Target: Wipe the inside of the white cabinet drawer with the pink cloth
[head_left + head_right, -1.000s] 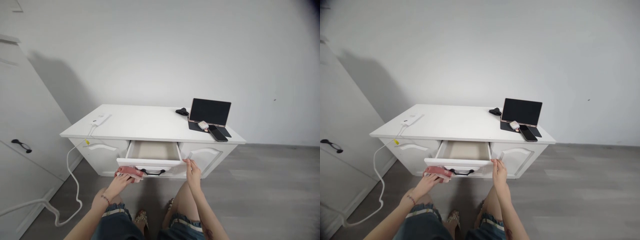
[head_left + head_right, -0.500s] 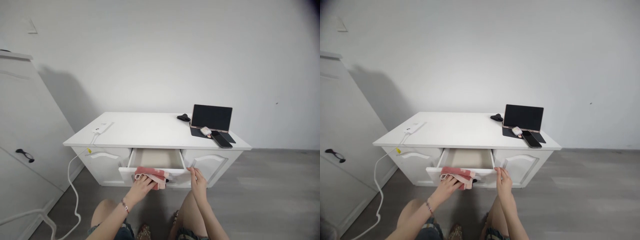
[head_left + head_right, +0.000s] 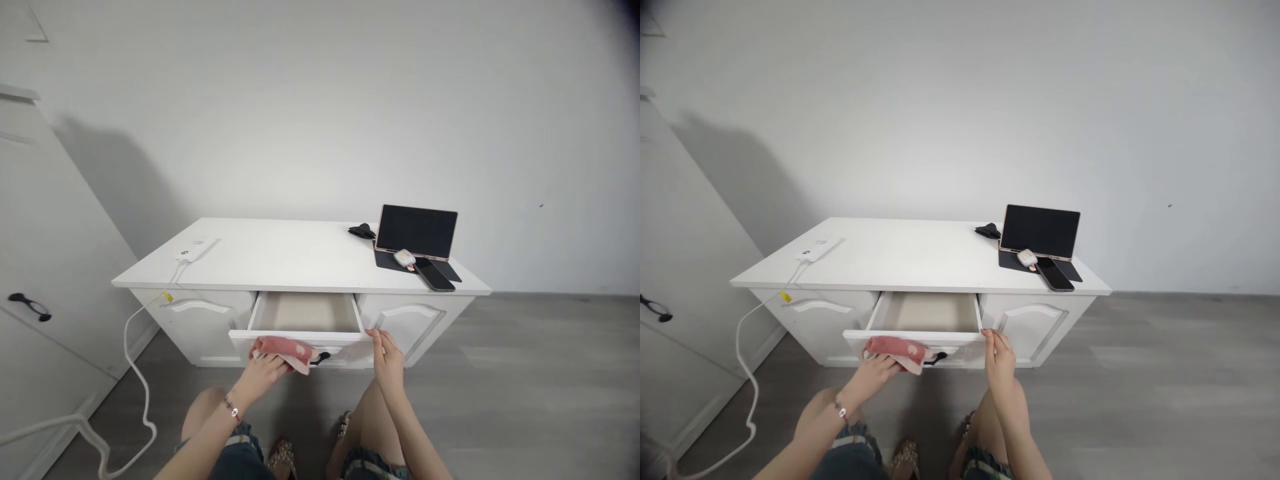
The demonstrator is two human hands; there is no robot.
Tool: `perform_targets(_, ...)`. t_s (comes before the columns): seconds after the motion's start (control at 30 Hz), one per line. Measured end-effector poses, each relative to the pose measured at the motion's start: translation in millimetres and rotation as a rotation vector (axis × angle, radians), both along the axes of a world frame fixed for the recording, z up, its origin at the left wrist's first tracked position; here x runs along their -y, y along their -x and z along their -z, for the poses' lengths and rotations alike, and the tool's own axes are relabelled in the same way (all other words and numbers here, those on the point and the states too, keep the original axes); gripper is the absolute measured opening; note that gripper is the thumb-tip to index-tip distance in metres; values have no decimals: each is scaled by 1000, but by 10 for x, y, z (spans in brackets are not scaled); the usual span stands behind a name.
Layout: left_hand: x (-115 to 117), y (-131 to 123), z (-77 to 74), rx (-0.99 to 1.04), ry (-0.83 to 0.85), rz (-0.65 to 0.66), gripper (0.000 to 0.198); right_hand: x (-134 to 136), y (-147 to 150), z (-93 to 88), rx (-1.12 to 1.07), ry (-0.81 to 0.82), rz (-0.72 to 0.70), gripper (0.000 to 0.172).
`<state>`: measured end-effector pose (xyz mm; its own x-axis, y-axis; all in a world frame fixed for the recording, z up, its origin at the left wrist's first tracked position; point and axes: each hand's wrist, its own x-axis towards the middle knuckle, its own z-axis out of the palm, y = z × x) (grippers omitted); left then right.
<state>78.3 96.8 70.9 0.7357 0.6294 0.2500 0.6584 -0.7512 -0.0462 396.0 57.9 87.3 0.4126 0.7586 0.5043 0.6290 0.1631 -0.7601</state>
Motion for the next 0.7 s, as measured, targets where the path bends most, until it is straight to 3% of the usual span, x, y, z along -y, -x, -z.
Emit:
perform_targets(0.1,-20,305,80,-35,-29,-38,35,-4,9,12,-5,-7,10,42)
perform_targets(0.23,15,503,193,95,-118,-196,36,-10,10,11,6,-25,9,41)
perform_targets(0.4,98,404,460,498,-117,-376,41,-8,61,43,188,-78,105,36)
perform_targets(0.5,156,239,697,831,0,-471,42,40,246,98,338,-108,165,28)
perform_targets(0.57,189,87,865,1076,155,-559,38,92,454,140,385,-97,73,28)
perform_targets(0.7,194,-251,1127,1696,494,-802,30,179,929,225,457,14,-327,31)
